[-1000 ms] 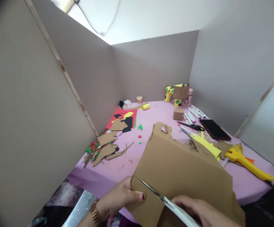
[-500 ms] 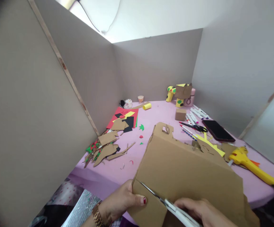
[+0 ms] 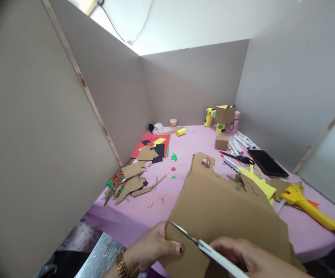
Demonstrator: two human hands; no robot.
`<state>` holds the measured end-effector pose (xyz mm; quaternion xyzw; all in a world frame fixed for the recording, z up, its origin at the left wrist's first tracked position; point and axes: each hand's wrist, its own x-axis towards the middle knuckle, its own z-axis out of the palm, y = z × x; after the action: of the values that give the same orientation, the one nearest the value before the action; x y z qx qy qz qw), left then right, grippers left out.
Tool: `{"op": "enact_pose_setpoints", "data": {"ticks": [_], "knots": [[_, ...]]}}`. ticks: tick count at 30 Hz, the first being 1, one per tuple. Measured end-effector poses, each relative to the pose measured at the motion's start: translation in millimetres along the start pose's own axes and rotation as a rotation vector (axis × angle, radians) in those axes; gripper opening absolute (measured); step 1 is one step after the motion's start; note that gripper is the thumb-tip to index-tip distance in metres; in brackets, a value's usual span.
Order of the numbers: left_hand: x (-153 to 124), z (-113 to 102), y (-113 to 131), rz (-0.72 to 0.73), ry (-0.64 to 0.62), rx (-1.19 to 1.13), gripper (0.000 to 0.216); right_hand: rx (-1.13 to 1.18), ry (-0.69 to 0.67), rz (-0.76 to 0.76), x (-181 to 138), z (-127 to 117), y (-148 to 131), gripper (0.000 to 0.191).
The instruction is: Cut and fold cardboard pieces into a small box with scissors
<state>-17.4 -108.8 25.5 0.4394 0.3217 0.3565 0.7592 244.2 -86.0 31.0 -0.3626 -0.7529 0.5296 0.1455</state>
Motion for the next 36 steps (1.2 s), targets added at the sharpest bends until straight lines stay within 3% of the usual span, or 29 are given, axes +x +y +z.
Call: {"op": "enact_pose_setpoints", "data": {"ticks": [3, 9, 15, 20, 24, 29, 32, 36], "knots": [[3, 1, -5, -0.035, -0.003, -0.002, 0.061, 0.077, -0.093, 0.032, 5, 2, -5, 0.046], [6, -1, -7, -0.042, 0.018, -0.036, 0.053, 0.087, -0.147, 0.036, 17, 3, -15, 0.042], [11, -11, 1, -0.048, 0.038, -0.058, 0.051, 0.092, -0.169, 0.119, 32, 0, -28, 0.026], [23, -32, 12, -0.035, 0.057, -0.094, 0.053, 0.094, -0.162, 0.152, 59, -10, -29, 0.034], [36, -48, 19, -0.05, 0.089, -0.095, 0.054, 0.089, -0.144, 0.142, 83, -18, -29, 0.027], [39, -52, 20, -0.05, 0.147, -0.122, 0.049, 0.103, -0.109, 0.095, 97, -24, -31, 0.027], [29, -56, 21, -0.025, 0.237, -0.137, 0.04, 0.14, -0.015, 0.087, 88, -34, -29, 0.034], [11, -71, 30, 0.051, 0.468, -0.164, 0.019, 0.139, 0.398, 0.074, 50, -54, -5, 0.041]]}}
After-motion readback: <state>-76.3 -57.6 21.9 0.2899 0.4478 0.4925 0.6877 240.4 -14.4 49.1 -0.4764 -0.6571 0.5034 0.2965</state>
